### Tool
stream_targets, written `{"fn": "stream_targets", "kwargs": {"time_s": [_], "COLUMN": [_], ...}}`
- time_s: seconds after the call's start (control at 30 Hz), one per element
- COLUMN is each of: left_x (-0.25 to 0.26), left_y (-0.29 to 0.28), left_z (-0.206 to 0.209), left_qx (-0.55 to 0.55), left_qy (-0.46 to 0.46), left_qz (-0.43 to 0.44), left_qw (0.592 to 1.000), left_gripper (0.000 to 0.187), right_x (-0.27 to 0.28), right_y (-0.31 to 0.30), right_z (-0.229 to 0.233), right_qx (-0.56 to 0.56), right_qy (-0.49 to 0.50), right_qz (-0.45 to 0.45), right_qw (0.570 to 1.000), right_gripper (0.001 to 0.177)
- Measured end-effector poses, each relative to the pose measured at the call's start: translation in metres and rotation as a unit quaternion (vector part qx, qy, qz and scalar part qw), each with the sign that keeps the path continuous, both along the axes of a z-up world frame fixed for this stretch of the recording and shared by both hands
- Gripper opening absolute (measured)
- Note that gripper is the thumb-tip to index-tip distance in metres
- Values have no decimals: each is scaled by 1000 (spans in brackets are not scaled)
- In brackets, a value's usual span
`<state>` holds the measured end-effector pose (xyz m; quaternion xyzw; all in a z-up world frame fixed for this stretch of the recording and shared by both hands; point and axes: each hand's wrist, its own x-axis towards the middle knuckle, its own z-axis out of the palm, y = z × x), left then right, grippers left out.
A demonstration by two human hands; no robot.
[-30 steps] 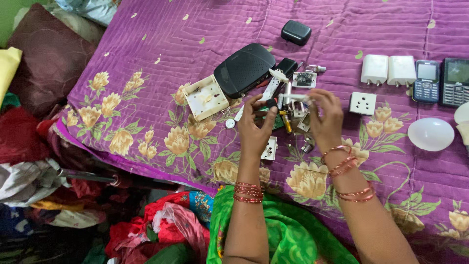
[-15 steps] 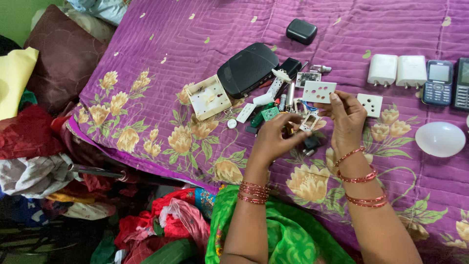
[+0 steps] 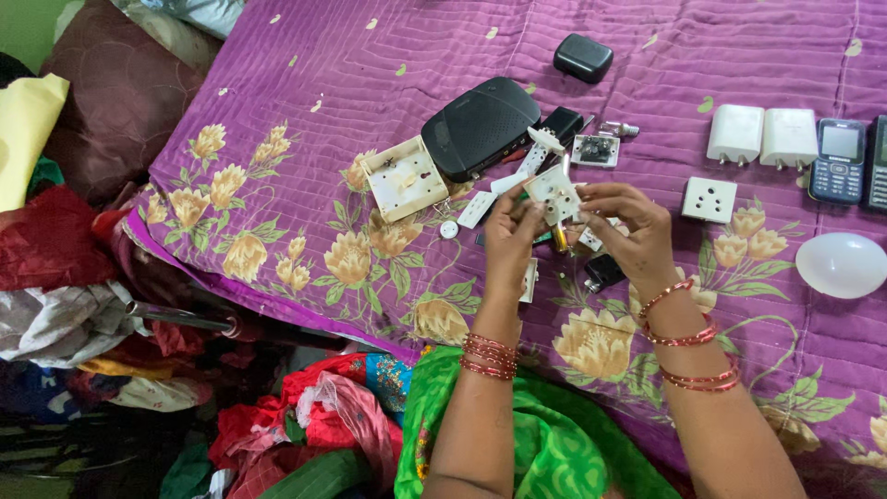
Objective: The person sits at the edge of a bed covered with electrical parts, including sockets, plugs, light bulbs, chargers and small circuit boards. They pick up and turn over sockets and plugs one at a time, fit parts together by hand, and use a screwdriver on a socket assembly.
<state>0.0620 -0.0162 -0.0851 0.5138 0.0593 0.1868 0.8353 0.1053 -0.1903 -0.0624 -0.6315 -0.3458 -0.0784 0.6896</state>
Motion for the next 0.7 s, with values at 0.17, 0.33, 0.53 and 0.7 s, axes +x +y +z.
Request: {"fn": "stream_targets", "kwargs": {"time_s": [0.17,0.33,0.53,0.7], "left_x": [-7,-21,-29,-30], "left_y": [28,46,45,51], "left_z": [11,32,48,50], "left_qx": [-37,-67,-55,-29], "left_qy": [-13,-10,-34,-45], "left_qz": [98,150,139,138], "left_qw": [994,986,988,989], "left_gripper": [40,43,48,49], "right_x": [4,6,23,60], "right_y": [-1,-2,16,49], "right_z": [-3,-14,-18,-7], "right_qx": [-34,-53,-284,-369], "right_qy": [120,139,11,-96], "right_qz": [-72,-104,-211,-280], "right_qw": [990,983,935,881], "right_gripper": [11,13,10,10]}}
